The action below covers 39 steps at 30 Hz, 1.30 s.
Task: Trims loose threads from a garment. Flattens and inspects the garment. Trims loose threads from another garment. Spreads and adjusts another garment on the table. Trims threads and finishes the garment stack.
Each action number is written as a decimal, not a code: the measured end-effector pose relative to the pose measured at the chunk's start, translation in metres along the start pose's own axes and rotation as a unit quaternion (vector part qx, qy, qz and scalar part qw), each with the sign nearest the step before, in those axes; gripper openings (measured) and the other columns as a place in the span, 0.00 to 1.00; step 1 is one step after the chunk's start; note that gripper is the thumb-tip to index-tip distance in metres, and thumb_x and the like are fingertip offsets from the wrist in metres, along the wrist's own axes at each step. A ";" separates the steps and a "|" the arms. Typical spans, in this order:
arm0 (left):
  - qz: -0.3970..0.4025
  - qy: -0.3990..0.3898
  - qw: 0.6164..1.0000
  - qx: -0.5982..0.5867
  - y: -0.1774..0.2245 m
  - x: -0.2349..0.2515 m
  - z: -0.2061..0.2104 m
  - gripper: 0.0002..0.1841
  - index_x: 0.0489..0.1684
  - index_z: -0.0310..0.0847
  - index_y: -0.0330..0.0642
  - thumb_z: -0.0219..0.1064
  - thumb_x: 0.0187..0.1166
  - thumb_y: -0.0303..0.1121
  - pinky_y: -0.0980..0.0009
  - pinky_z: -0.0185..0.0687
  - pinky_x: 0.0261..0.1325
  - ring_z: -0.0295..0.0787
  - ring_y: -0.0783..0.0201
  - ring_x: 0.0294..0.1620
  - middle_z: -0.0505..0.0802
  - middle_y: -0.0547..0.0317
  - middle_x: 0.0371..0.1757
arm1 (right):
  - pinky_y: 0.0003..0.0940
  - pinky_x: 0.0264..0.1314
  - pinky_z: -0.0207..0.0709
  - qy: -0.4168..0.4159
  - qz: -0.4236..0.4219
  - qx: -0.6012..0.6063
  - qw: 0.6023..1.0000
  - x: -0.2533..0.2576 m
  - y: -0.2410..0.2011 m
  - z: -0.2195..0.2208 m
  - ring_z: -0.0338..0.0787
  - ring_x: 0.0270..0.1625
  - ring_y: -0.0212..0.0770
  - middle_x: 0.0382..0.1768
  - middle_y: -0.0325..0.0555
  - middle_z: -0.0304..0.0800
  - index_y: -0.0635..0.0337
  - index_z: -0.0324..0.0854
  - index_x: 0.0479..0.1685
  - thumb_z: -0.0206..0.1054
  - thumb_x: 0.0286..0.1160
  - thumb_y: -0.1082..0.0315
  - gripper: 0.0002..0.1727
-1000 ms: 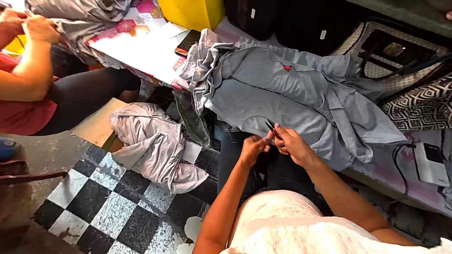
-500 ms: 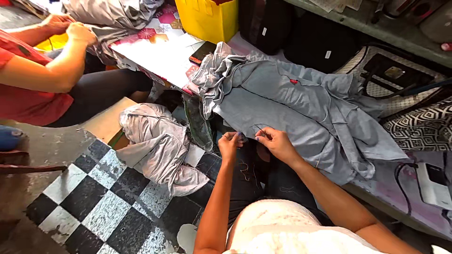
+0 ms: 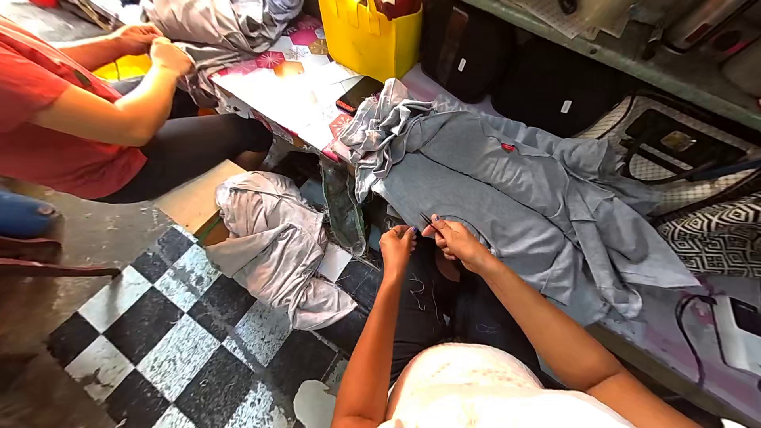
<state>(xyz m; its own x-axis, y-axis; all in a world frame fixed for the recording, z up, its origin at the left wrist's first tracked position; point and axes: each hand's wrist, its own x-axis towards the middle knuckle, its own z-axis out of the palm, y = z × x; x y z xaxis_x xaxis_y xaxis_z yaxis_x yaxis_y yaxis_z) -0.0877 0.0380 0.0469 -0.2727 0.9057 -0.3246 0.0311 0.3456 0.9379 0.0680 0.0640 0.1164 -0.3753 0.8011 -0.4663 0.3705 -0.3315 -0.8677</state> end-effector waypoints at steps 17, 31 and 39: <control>0.098 0.012 0.994 0.045 -0.001 -0.029 -0.024 0.08 0.42 0.90 0.33 0.67 0.82 0.29 0.78 0.86 0.31 0.88 0.76 0.22 0.93 0.61 0.27 | 0.20 0.12 0.48 -0.160 0.124 -0.042 0.978 0.024 -0.003 -0.012 0.53 0.08 0.24 0.09 0.26 0.57 0.53 0.76 0.33 0.42 0.96 0.45 0.28; 0.095 -0.006 0.995 0.028 0.001 -0.027 -0.026 0.08 0.41 0.90 0.33 0.68 0.81 0.29 0.79 0.87 0.30 0.88 0.77 0.22 0.93 0.63 0.26 | 0.21 0.14 0.48 -0.142 0.135 -0.084 0.977 0.024 -0.013 -0.013 0.54 0.09 0.25 0.09 0.27 0.58 0.53 0.77 0.32 0.41 0.96 0.44 0.29; 0.102 -0.002 0.994 0.046 -0.008 -0.024 -0.024 0.08 0.42 0.90 0.32 0.68 0.81 0.29 0.77 0.87 0.32 0.88 0.75 0.23 0.93 0.60 0.27 | 0.22 0.14 0.49 -0.114 0.120 -0.072 0.984 0.033 -0.005 0.003 0.55 0.10 0.25 0.10 0.28 0.59 0.54 0.76 0.31 0.44 0.96 0.48 0.27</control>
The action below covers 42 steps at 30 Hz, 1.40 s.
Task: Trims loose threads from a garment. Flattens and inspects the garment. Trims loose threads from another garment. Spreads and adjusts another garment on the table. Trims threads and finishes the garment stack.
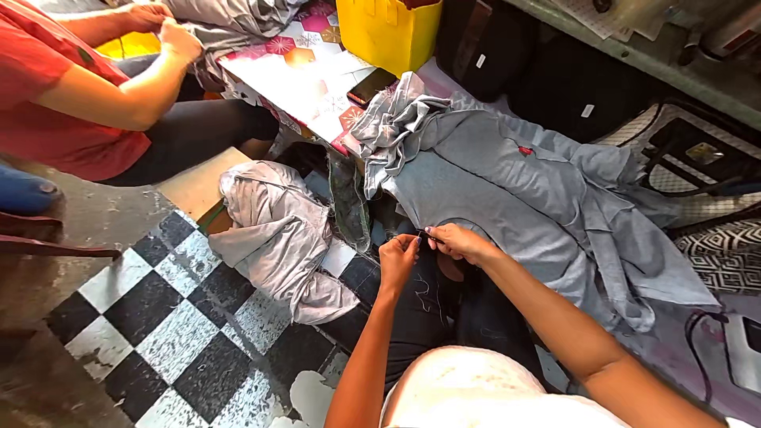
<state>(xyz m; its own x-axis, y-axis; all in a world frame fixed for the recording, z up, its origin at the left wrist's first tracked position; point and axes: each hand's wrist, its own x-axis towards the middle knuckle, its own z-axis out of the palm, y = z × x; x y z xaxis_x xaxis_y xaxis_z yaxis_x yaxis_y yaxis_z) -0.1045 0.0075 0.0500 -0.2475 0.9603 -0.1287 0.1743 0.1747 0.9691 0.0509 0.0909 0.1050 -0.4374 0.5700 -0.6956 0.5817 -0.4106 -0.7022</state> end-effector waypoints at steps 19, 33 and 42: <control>-0.014 -0.026 0.999 -0.012 0.001 0.002 -0.005 0.08 0.42 0.90 0.32 0.68 0.82 0.29 0.78 0.87 0.32 0.89 0.76 0.23 0.93 0.61 0.27 | 0.20 0.14 0.48 -0.005 0.004 0.046 0.999 0.000 0.006 0.000 0.53 0.09 0.24 0.10 0.26 0.58 0.53 0.75 0.30 0.47 0.96 0.49 0.25; -0.043 0.099 0.972 0.210 -0.044 0.064 -0.062 0.18 0.65 0.84 0.29 0.68 0.82 0.30 0.49 0.81 0.71 0.90 0.44 0.62 0.90 0.34 0.64 | 0.67 0.51 0.81 0.220 -0.245 -0.426 0.843 0.007 0.011 -0.018 0.94 0.47 0.64 0.43 0.58 0.96 0.50 0.87 0.68 0.65 0.78 0.67 0.19; 0.138 0.102 0.972 0.161 0.020 0.012 0.036 0.20 0.53 0.85 0.26 0.71 0.75 0.37 0.54 0.85 0.65 0.89 0.46 0.60 0.89 0.36 0.57 | 0.66 0.52 0.81 0.286 -0.284 -0.369 0.837 0.015 0.008 -0.025 0.94 0.47 0.62 0.40 0.59 0.95 0.62 0.92 0.52 0.63 0.83 0.62 0.16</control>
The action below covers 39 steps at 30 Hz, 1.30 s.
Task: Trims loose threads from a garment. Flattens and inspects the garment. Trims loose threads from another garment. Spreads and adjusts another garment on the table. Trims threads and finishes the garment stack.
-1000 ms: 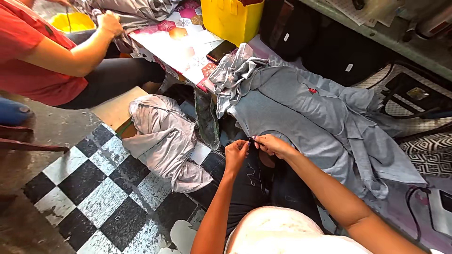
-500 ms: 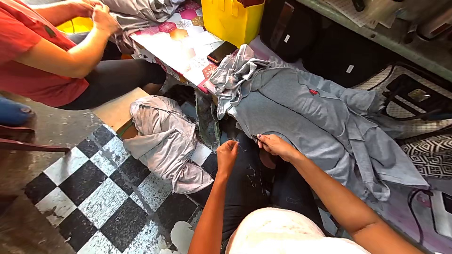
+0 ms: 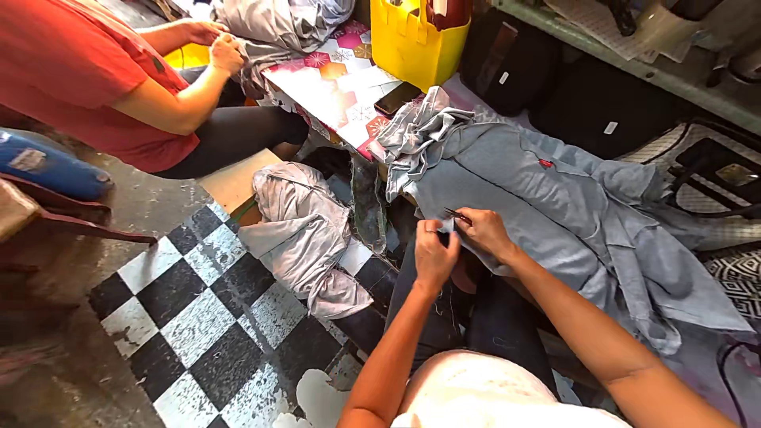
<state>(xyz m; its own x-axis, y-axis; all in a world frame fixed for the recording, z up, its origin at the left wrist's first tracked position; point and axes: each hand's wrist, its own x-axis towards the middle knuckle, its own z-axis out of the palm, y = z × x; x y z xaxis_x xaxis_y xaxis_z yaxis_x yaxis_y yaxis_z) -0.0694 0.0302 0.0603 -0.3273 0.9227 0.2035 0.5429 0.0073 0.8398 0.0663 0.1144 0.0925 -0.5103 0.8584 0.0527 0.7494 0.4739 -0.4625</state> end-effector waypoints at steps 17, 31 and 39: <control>-0.291 -0.047 0.704 -0.646 0.004 0.017 0.023 0.12 0.57 0.73 0.35 0.44 0.92 0.28 0.56 0.87 0.58 0.91 0.57 0.46 0.91 0.50 0.43 | 0.20 0.14 0.52 -0.062 0.198 0.458 0.865 0.038 -0.006 -0.041 0.58 0.13 0.24 0.23 0.36 0.75 0.61 0.85 0.51 0.64 0.83 0.72 0.07; -0.210 -0.084 0.807 -0.545 0.010 0.019 0.024 0.13 0.60 0.75 0.30 0.48 0.88 0.27 0.65 0.89 0.54 0.92 0.64 0.45 0.92 0.53 0.44 | 0.56 0.57 0.85 0.111 0.029 0.159 0.981 -0.035 0.006 -0.040 0.91 0.54 0.53 0.55 0.56 0.89 0.65 0.88 0.52 0.58 0.83 0.76 0.12; -0.290 -0.072 0.641 -0.707 0.022 0.040 0.009 0.20 0.59 0.75 0.42 0.39 0.94 0.43 0.54 0.85 0.64 0.90 0.56 0.58 0.92 0.52 0.52 | 0.59 0.33 0.82 -0.022 0.014 -0.065 0.998 -0.137 0.057 -0.038 0.91 0.34 0.59 0.52 0.62 0.88 0.66 0.86 0.32 0.74 0.70 0.40 0.31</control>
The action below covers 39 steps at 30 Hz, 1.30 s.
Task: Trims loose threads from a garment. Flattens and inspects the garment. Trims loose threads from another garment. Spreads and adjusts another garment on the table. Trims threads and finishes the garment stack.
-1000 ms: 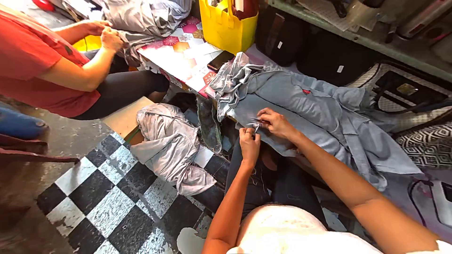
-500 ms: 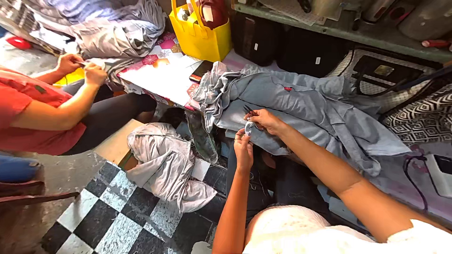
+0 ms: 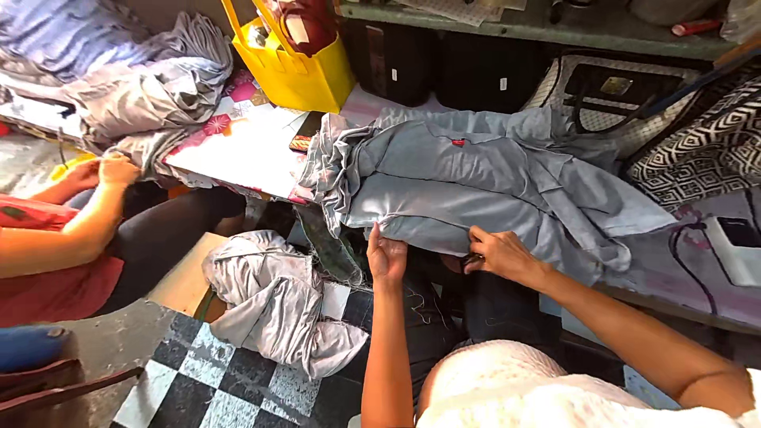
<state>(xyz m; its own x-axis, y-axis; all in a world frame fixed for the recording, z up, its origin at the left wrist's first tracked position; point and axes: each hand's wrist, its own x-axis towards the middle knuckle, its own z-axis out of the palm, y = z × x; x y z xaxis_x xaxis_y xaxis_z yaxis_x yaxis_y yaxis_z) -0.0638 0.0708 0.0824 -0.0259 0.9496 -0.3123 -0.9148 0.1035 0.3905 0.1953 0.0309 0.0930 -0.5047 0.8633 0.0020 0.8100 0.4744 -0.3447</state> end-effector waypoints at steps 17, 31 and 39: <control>0.244 -0.235 0.570 0.748 -0.063 0.209 0.097 0.25 0.78 0.74 0.27 0.64 0.85 0.33 0.50 0.57 0.92 0.62 0.42 0.90 0.74 0.32 0.84 | 0.74 0.48 0.81 0.224 0.386 -0.035 0.894 0.093 0.127 -0.051 0.90 0.54 0.75 0.73 0.70 0.78 0.57 0.77 0.79 0.57 0.84 0.71 0.24; 0.389 -0.221 0.542 0.711 -0.068 -0.004 -0.046 0.10 0.48 0.94 0.34 0.69 0.77 0.27 0.58 0.83 0.69 0.91 0.49 0.59 0.95 0.45 0.52 | 0.59 0.34 0.83 0.386 0.268 -0.037 0.882 0.051 0.076 -0.036 0.90 0.42 0.62 0.57 0.63 0.84 0.58 0.85 0.68 0.67 0.76 0.74 0.20; 0.373 -0.212 0.555 0.712 -0.057 0.034 0.027 0.11 0.50 0.91 0.27 0.70 0.78 0.26 0.55 0.86 0.64 0.91 0.45 0.57 0.92 0.35 0.53 | 0.65 0.37 0.79 0.329 0.316 -0.027 0.889 -0.056 0.118 0.004 0.89 0.39 0.63 0.51 0.64 0.87 0.48 0.84 0.75 0.76 0.73 0.47 0.31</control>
<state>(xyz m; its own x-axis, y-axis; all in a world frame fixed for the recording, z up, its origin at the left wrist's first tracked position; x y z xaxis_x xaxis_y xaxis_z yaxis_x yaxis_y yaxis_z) -0.0018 0.1050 0.0726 0.1910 0.8381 0.5110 0.5422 -0.5240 0.6568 0.3179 0.0381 0.0485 0.3261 0.8660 0.3791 0.8922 -0.1494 -0.4262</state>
